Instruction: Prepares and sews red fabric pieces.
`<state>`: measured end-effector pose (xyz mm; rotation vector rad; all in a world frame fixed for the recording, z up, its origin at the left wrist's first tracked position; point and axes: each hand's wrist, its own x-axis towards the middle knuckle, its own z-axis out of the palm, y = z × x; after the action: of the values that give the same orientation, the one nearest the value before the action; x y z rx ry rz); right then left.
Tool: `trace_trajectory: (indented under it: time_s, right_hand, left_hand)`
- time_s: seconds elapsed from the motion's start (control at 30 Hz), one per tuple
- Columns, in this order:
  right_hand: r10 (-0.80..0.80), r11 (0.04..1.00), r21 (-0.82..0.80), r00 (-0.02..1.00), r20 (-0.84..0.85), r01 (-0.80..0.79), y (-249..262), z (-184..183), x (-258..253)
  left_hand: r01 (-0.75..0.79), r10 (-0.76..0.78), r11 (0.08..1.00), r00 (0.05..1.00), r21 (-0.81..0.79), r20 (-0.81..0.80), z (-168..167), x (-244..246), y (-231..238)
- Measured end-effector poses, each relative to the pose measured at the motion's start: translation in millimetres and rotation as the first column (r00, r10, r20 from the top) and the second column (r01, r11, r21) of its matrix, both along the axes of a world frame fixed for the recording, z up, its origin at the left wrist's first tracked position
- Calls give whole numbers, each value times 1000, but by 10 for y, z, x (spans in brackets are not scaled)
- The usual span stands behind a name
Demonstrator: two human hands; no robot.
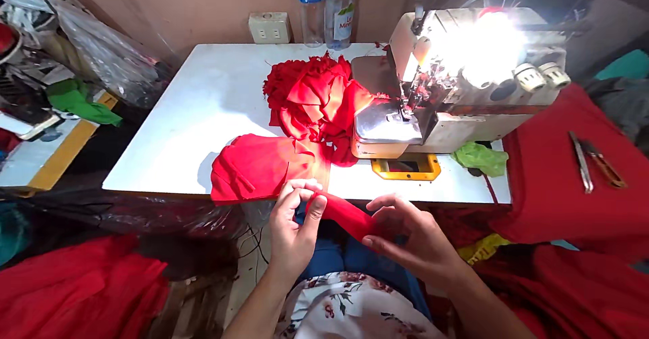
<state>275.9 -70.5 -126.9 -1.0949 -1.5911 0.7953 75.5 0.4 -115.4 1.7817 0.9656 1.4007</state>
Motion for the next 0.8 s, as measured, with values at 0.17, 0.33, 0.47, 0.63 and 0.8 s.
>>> trace_trajectory:
  time_s: [0.17, 0.33, 0.47, 0.63, 0.8]
  right_hand:
    - [-70, 996, 58, 997, 37, 68, 49, -8, 13]
    - [-90, 994, 49, 988, -127, 97, 218, -68, 77]
    - [-250, 965, -182, 869, -426, 188, 488, -134, 111]
    - [-363, 928, -274, 781, -508, 253, 535, -257, 69]
    - [-405, 913, -175, 778, -479, 368, 404, -376, 111]
  left_hand:
    - [-69, 61, 994, 994, 80, 91, -98, 96, 13]
    - [-27, 15, 917, 999, 399, 34, 102, 404, 379]
    - [229, -90, 871, 944, 434, -319, 481, 895, 1005]
    - [195, -3, 945, 807, 262, -591, 403, 1320, 1117]
    - [60, 269, 894, 720, 443, -640, 74, 1306, 523]
